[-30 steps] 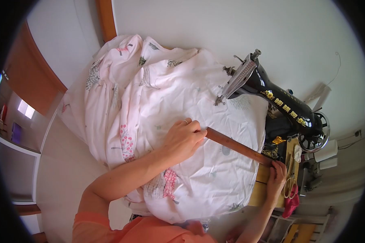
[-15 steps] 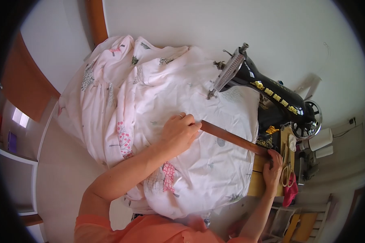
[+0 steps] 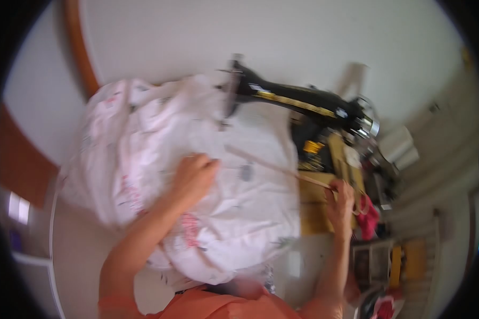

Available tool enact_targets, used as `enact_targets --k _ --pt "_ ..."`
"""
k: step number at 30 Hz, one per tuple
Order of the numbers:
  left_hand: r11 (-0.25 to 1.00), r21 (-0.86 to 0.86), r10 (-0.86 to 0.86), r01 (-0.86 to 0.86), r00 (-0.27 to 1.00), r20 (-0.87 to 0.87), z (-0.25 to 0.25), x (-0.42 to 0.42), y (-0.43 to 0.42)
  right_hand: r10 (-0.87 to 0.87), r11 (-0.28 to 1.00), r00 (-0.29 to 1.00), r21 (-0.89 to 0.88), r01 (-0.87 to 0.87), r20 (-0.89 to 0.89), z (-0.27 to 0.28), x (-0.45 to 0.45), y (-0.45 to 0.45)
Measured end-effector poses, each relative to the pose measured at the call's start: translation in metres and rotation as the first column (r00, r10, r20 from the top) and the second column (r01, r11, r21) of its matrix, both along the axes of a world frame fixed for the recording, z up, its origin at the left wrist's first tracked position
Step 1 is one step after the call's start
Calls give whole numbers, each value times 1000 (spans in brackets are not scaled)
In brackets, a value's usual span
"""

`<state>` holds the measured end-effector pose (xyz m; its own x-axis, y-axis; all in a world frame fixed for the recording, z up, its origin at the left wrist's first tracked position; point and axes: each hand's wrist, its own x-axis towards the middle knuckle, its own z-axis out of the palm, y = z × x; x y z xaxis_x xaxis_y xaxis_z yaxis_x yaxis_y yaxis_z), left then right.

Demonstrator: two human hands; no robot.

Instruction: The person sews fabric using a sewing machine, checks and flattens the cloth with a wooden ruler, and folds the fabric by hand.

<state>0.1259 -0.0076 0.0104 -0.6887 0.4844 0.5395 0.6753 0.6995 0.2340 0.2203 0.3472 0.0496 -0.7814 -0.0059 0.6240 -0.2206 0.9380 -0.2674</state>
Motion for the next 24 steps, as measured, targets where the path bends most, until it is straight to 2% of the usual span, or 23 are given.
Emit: enact_targets --k 1,3,4,7,11,13,15,16,18,20,21,22,24 --pt "1000 1 -15 15 1000 22 3 0 1 -87 994 994 -73 83 -60 2 11 5" --pt "999 -45 -3 2 1000 -19 1 -1 1 -279 919 935 -344 194 -219 -20 27 39" --pt "998 -53 -15 13 999 -35 6 1 2 -320 793 936 -582 181 -146 -10 41 40" --pt "998 -47 -33 31 999 -31 9 2 3 -556 710 820 -593 380 -139 7 68 49" --pt "999 -38 -33 32 999 -22 8 2 5 -566 749 793 -262 608 225 1 91 61" --pt "999 -32 -26 26 1000 10 10 3 4 -539 781 803 -206 590 254 4 93 50" --pt "999 -15 -36 35 999 -31 7 2 5 -503 798 800 -180 575 327 6 90 37" --pt "1000 -12 -21 20 998 -55 6 1 4 -495 808 817 -190 558 295 -2 88 39" --pt "1000 -15 -13 13 1000 -2 4 2 3 -499 844 827 -72 532 260 -11 86 44" --pt "999 -46 -5 4 1000 -29 7 2 3 -485 860 841 -43 508 238 -14 88 39" --pt "999 -47 -6 5 1000 -22 6 1 3 -507 856 830 25 516 234 -21 90 43" --pt "999 -43 -18 18 1000 -12 5 0 2 -516 842 810 -10 540 279 -18 90 40" --pt "999 -51 -7 7 1000 -13 6 1 3 -495 860 835 -5 511 241 -18 89 38"
